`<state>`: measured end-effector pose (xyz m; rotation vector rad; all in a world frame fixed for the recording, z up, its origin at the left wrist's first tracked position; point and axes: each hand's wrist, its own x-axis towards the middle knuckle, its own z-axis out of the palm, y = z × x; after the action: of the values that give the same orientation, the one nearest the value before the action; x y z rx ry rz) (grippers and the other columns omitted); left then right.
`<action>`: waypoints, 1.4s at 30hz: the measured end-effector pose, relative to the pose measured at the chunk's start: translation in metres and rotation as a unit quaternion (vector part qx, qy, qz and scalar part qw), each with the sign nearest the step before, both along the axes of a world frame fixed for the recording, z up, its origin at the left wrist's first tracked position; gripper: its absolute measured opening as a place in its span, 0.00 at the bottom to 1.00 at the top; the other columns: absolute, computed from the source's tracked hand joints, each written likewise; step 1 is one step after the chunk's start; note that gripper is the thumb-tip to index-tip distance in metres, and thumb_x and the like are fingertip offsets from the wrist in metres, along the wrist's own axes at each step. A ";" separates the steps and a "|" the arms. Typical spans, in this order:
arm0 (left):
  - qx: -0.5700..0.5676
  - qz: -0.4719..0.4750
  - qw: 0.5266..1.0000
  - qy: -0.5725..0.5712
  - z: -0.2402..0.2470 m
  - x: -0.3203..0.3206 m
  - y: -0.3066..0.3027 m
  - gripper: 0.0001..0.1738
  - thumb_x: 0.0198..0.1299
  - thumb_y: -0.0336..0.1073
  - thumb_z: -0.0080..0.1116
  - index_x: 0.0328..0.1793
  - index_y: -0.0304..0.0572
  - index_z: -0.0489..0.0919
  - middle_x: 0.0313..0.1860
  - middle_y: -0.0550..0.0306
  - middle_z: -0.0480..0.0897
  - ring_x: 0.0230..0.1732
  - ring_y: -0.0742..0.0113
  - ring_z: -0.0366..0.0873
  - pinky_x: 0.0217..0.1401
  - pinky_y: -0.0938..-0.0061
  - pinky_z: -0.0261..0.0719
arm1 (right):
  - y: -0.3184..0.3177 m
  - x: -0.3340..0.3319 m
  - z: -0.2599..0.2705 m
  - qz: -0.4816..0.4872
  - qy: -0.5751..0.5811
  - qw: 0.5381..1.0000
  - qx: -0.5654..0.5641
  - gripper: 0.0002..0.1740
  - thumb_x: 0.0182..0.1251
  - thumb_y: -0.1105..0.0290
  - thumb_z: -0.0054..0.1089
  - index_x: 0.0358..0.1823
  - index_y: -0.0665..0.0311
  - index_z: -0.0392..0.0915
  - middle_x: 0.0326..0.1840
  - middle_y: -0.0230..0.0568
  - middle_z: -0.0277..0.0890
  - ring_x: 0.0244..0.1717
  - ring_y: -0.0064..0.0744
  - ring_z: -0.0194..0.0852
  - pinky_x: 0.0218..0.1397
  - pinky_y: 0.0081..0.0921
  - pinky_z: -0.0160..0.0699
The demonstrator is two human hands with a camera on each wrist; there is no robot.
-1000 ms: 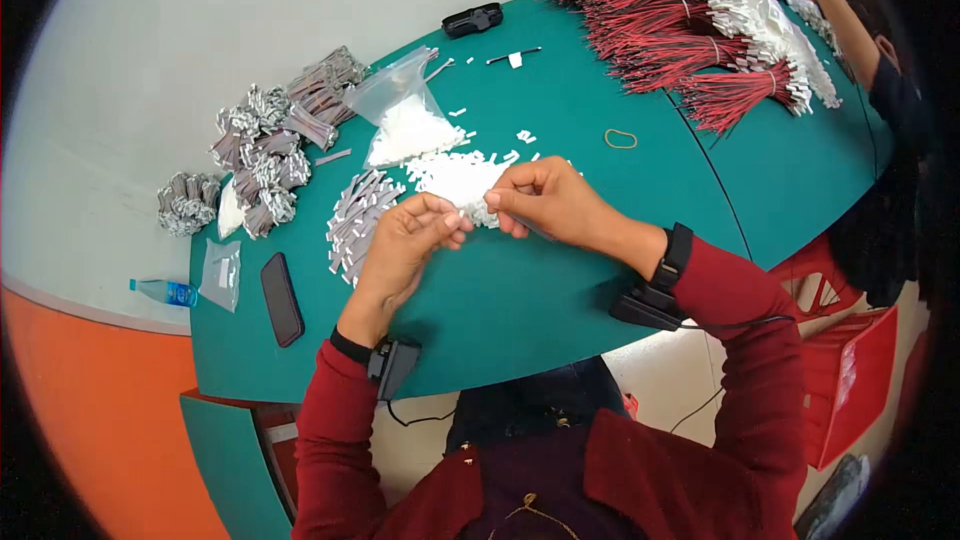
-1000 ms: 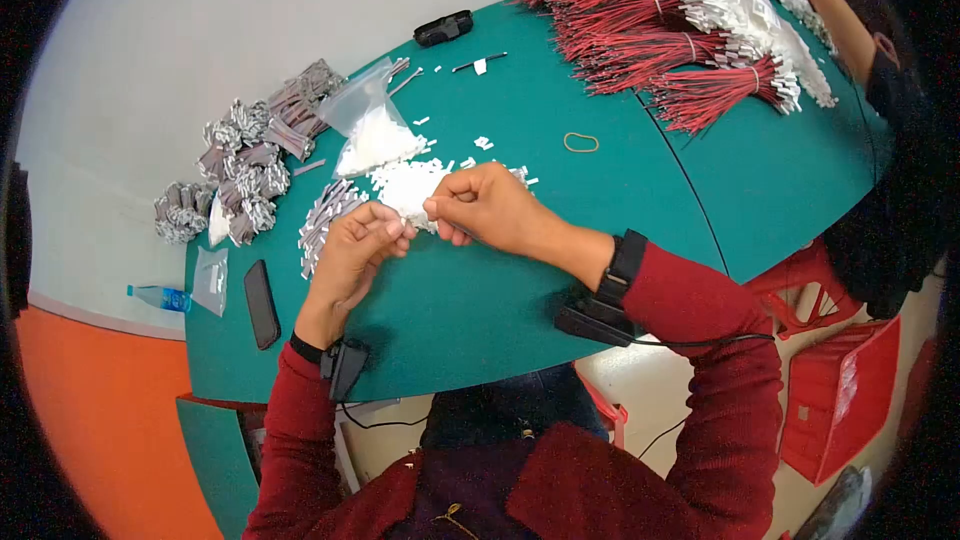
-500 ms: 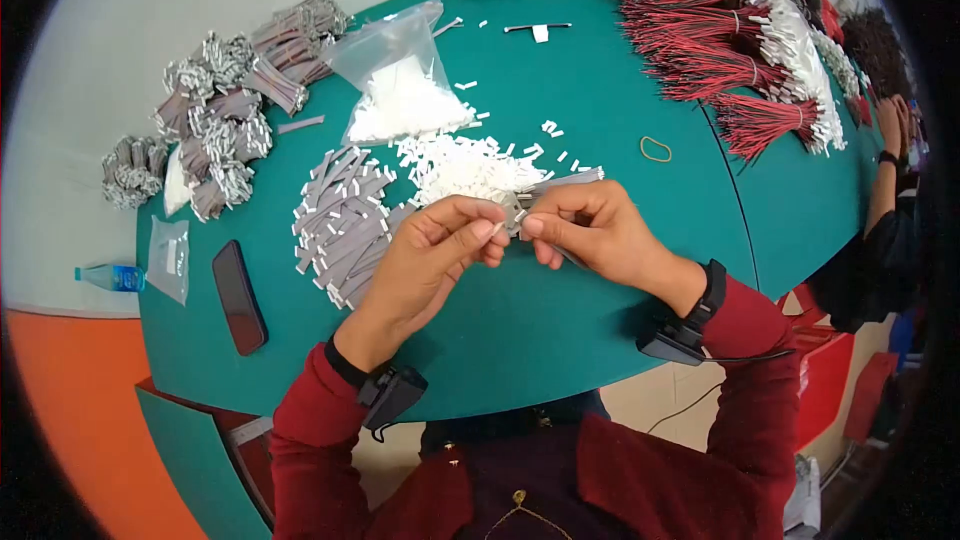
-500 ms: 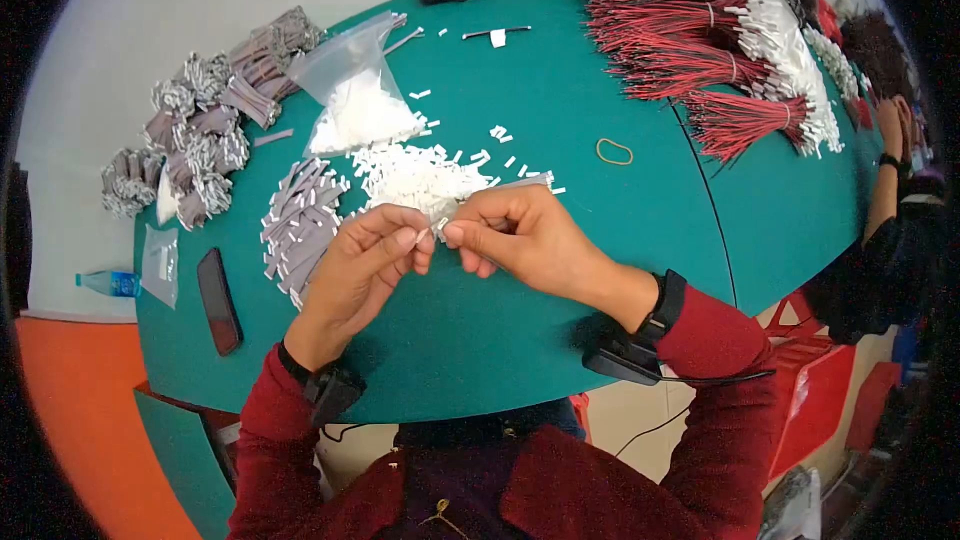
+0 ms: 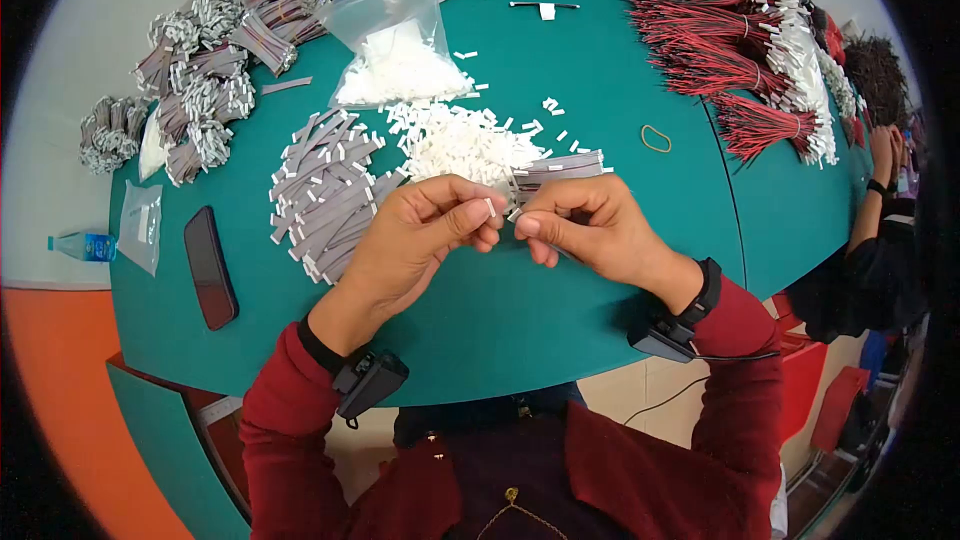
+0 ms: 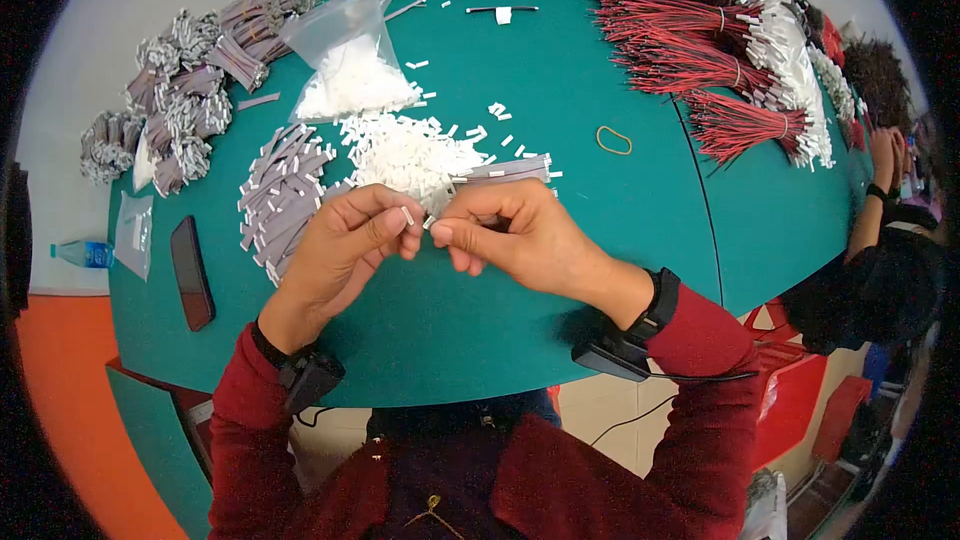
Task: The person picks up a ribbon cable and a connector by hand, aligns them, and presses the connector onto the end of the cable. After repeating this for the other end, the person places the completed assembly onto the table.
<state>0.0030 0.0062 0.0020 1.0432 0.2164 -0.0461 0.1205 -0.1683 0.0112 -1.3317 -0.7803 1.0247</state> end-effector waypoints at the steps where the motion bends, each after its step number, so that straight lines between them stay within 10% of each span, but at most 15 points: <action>1: 0.004 -0.012 1.000 -0.001 0.000 -0.001 0.001 0.11 0.62 0.31 0.55 0.47 0.32 0.78 0.35 0.58 0.79 0.34 0.74 0.74 0.40 0.81 0.73 | 0.000 0.000 -0.001 0.004 0.000 1.000 -0.001 0.08 0.66 0.68 0.55 0.32 0.66 0.78 0.23 0.30 0.74 0.24 0.16 0.70 0.28 0.15 0.70; 42: 0.042 -0.028 0.999 -0.016 0.000 -0.003 -0.006 0.08 0.62 0.31 0.54 0.44 0.34 0.76 0.35 0.59 0.78 0.33 0.76 0.71 0.39 0.81 0.71 | 0.002 -0.005 -0.003 0.020 0.003 1.000 -0.016 0.10 0.66 0.67 0.56 0.32 0.66 0.79 0.22 0.29 0.74 0.24 0.14 0.69 0.26 0.13 0.69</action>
<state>-0.0001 -0.0001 0.0022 1.1328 0.1607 -0.0720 0.1153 -0.1664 0.0085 -1.3435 -0.7918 1.0767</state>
